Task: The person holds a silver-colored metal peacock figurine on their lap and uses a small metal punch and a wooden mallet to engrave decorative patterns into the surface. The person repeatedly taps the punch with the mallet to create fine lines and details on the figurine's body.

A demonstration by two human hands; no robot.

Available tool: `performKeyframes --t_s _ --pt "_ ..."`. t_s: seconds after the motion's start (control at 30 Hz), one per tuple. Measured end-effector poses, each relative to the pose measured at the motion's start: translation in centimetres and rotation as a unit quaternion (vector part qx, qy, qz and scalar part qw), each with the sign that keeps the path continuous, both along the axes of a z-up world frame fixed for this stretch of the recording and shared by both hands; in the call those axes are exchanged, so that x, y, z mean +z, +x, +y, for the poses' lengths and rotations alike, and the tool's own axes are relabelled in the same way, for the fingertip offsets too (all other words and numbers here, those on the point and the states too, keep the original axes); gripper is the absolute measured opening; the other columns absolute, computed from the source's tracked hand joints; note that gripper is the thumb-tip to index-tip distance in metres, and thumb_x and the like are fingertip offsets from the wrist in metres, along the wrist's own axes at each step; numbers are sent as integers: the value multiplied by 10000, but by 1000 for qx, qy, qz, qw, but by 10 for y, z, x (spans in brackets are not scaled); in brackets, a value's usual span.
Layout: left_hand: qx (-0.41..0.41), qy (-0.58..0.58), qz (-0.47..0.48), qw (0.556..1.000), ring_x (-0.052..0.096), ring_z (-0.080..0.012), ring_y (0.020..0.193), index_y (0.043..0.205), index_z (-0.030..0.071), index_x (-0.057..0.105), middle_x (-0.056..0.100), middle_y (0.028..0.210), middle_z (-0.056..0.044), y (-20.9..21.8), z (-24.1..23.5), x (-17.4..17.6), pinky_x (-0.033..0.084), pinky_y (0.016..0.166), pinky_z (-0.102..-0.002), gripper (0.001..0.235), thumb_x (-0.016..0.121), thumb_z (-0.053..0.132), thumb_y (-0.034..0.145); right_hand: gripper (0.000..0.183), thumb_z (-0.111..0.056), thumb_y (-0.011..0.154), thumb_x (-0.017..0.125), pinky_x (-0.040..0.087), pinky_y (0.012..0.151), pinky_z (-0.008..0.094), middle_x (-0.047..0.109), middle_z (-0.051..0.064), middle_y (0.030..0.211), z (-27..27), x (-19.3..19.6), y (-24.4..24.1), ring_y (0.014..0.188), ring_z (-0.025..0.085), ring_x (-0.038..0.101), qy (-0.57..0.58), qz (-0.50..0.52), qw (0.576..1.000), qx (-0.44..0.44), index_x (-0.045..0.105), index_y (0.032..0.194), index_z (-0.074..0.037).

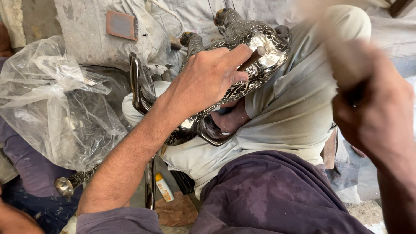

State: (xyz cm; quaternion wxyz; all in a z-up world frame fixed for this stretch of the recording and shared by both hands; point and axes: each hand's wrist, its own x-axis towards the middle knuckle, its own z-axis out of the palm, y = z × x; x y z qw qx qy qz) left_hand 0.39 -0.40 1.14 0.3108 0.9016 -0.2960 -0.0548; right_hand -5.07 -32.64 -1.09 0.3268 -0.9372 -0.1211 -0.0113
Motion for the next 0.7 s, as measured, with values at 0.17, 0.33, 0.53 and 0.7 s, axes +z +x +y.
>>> performKeyframes --t_s 0.17,0.33,0.53,0.7 --pt "1 -9 11 1000 666 -323 740 1243 109 554 627 822 -110 -1 -1 2 512 622 -469 328 723 273 1015 455 -38 947 748 600 777 351 679 167 1047 4 0 -5 920 236 694 119 71 990 -24 512 1332 23" --pt "-6 -1 11 1000 670 -361 780 1289 108 561 638 842 -137 4 0 3 515 651 -486 356 723 238 1000 497 130 826 727 615 823 418 679 264 1103 6 19 -9 974 341 709 25 -15 1000 5 576 1299 111" --pt "-18 -1 25 1000 677 -375 819 1276 106 553 656 872 -141 6 0 4 510 667 -493 362 735 240 993 477 104 841 674 607 805 398 689 249 1072 14 24 -6 917 320 701 -14 59 998 -30 596 1311 77" --pt "-5 20 54 998 682 -319 736 1318 123 549 638 807 -129 5 -3 1 529 610 -450 422 733 254 962 590 109 825 690 595 811 411 662 260 1135 11 27 -12 944 337 674 -69 49 996 -16 550 1398 76"
